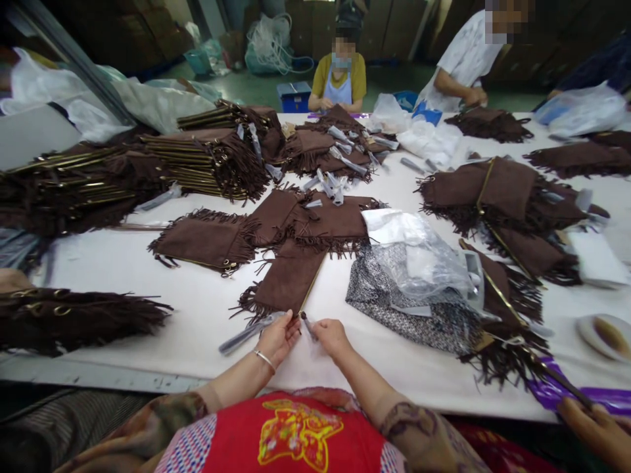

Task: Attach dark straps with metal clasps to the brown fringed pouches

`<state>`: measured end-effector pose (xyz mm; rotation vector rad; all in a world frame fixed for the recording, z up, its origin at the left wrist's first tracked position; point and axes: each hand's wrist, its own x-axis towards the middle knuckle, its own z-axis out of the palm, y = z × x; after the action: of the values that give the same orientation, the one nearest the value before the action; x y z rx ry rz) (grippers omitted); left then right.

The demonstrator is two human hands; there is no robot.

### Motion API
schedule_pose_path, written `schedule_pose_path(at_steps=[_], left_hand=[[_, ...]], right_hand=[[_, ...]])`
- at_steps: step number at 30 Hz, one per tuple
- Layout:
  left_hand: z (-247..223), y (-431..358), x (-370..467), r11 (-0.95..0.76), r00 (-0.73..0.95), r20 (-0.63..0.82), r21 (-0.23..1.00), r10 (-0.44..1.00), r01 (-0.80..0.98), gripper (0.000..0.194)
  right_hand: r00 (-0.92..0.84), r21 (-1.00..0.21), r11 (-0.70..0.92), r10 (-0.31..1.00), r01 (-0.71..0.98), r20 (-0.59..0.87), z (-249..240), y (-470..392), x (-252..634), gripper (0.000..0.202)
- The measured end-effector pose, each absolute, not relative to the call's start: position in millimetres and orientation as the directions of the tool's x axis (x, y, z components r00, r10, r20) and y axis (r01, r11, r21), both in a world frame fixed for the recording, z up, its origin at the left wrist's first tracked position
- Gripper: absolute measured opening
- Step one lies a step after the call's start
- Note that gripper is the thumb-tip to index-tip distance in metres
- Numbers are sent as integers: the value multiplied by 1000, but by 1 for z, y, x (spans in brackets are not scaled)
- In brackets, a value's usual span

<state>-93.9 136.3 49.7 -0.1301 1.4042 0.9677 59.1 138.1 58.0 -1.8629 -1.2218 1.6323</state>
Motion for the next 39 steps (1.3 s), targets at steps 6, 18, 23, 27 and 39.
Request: schedule_pose_path(at_steps=[6, 18, 23, 27, 39], left_hand=[[56, 137, -92, 593, -209, -819, 540, 535, -598, 21], [56, 135, -96, 616, -259, -791, 599, 555, -512, 22], [62, 132, -99, 631, -228, -803, 580, 551, -516, 14], [69, 117, -95, 696, -76, -824, 519, 561, -495, 22], [68, 104, -77, 720, -26, -761, 623, 648, -307, 33]], right_hand=[[-63, -764, -531, 805, 367, -590, 53, 150, 52, 40], [-96, -744, -592, 759, 309, -644, 47, 173, 40, 39], [-175, -738, -632, 719, 237, -672, 46, 180, 37, 31], [-226, -690, -704, 654, 166, -722, 49, 181, 32, 23], [-321, -592, -806, 568, -30, -758, 57, 178, 18, 18]])
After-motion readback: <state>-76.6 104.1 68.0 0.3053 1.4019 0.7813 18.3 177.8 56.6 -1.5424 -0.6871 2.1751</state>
